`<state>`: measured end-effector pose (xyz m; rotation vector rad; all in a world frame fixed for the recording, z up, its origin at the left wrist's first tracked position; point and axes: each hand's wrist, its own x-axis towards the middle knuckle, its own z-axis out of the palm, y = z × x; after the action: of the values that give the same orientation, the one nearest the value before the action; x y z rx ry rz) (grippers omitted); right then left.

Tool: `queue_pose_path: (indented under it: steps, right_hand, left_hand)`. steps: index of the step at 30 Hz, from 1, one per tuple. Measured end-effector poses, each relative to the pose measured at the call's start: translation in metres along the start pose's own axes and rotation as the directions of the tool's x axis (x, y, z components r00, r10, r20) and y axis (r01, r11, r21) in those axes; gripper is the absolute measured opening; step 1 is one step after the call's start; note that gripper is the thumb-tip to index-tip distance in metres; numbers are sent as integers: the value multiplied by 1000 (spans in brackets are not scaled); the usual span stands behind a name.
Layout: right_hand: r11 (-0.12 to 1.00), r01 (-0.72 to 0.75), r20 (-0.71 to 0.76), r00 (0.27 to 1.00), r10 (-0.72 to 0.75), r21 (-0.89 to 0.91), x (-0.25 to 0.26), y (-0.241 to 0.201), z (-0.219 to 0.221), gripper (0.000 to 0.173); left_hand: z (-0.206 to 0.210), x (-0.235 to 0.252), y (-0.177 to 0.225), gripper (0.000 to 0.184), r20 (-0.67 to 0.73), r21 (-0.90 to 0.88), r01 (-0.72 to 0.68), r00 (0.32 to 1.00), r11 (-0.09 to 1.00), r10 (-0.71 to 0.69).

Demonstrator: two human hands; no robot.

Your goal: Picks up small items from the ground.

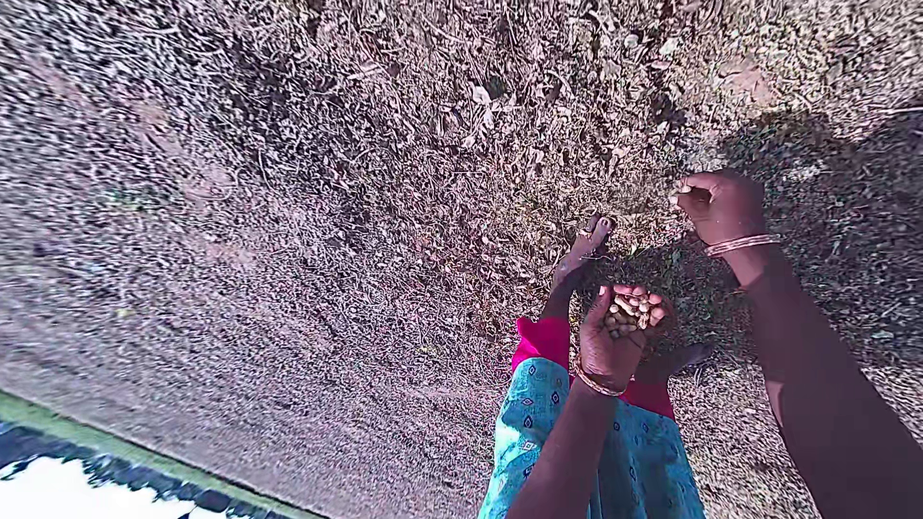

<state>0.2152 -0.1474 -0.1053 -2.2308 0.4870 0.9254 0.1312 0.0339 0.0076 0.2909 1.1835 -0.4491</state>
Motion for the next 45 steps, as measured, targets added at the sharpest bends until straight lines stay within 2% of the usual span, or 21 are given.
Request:
queue_pose_path:
  steps: [2, 4, 6, 8, 10, 13, 16, 18, 20, 23, 25, 27, 28, 30, 31, 33, 35, 38, 42, 43, 45]
  right_hand:
    - [989, 65, -147, 988, -45, 134, -37, -1, -12, 31]
    - [955, 183, -203, 970, -137, 235, -75, -2, -16, 29]
    - [882, 297, -115, 955, -273, 367, -104, -6, -15, 31]
    - [827, 295, 30, 936, -351, 478, -119, -8, -14, 41]
    - [877, 253, -16, 963, -270, 408, -111, -1, -12, 42]
    - [941, 21, -82, 997, 7, 339, -52, 14, -19, 40]
    - [947, -164, -158, 964, 213, 276, 34, 15, -9, 62]
    - [923, -288, -235, 908, 348, 255, 83, -7, 14, 78]
    - [896, -374, -115, 906, 408, 238, 106, -54, 40, 87]
    - [972, -164, 229, 966, 123, 167, 86, -133, 72, 77]
    - [969, -3, 463, 879, -115, 246, 62, -159, 90, 65]
    - [929, 34, 605, 751, -266, 368, 36, -169, 87, 56]
    - [920, 61, 599, 742, -300, 386, 30, -165, 81, 55]
    - [920, 129, 463, 832, -304, 371, 36, -140, 61, 57]
    - [923, 123, 369, 891, -264, 365, 47, -121, 49, 57]
    - [927, 3, 182, 980, -77, 374, 75, -85, 18, 56]
    - [934, -115, 0, 992, 123, 338, 108, -57, -18, 60]
    - [926, -161, -208, 948, 241, 341, 154, -33, -59, 70]
    - [869, -230, -226, 907, 354, 438, 194, -57, -68, 97]
    - [890, -222, -223, 918, 329, 399, 203, -69, -63, 101]
    - [967, -173, -173, 963, 206, 187, 210, -99, -48, 100]
  left_hand:
    - [-1, 1, 1, 57, -76, 7, -20, 997, 1000, 20]
    - [0, 1, 2, 55, -163, 13, -41, 986, 999, 43]
    - [1, 2, 3, 54, -213, 38, -50, 975, 998, 57]
    - [2, 2, 2, 53, -189, 52, -40, 981, 998, 49]
    - [1, 0, 1, 57, -86, 48, -5, 996, 999, 9]
    - [3, -6, 1, 59, 62, 54, 113, 991, 992, -117]
    - [0, -10, -1, 52, 138, 257, 226, 954, 940, -267]
    - [-1, -12, 0, 47, 101, 480, 304, 913, 823, -396]
    - [-3, -12, -2, 41, 53, 637, 349, 869, 687, -491]
    - [-12, -21, -2, 31, -62, 751, 367, 867, 549, -494]
    - [-9, -24, -1, 26, -72, 801, 342, 869, 491, -489]
    - [5, -21, -1, 25, -84, 839, 341, 850, 423, -520]
    - [8, -16, -1, 26, -114, 844, 363, 842, 395, -528]
    - [11, -8, -2, 29, -184, 832, 427, 815, 354, -550]
    - [12, -7, -2, 33, -207, 827, 447, 807, 342, -553]
    - [11, -6, 1, 37, -219, 829, 454, 801, 326, -556]
    - [12, -6, 4, 39, -206, 820, 448, 812, 357, -545]
    - [12, -5, 11, 41, -171, 809, 436, 817, 394, -551]
    - [15, -5, 16, 42, -164, 801, 436, 819, 411, -549]
    - [17, -5, 17, 41, -169, 795, 441, 821, 417, -545]
    - [20, -5, 19, 40, -175, 793, 445, 821, 417, -544]
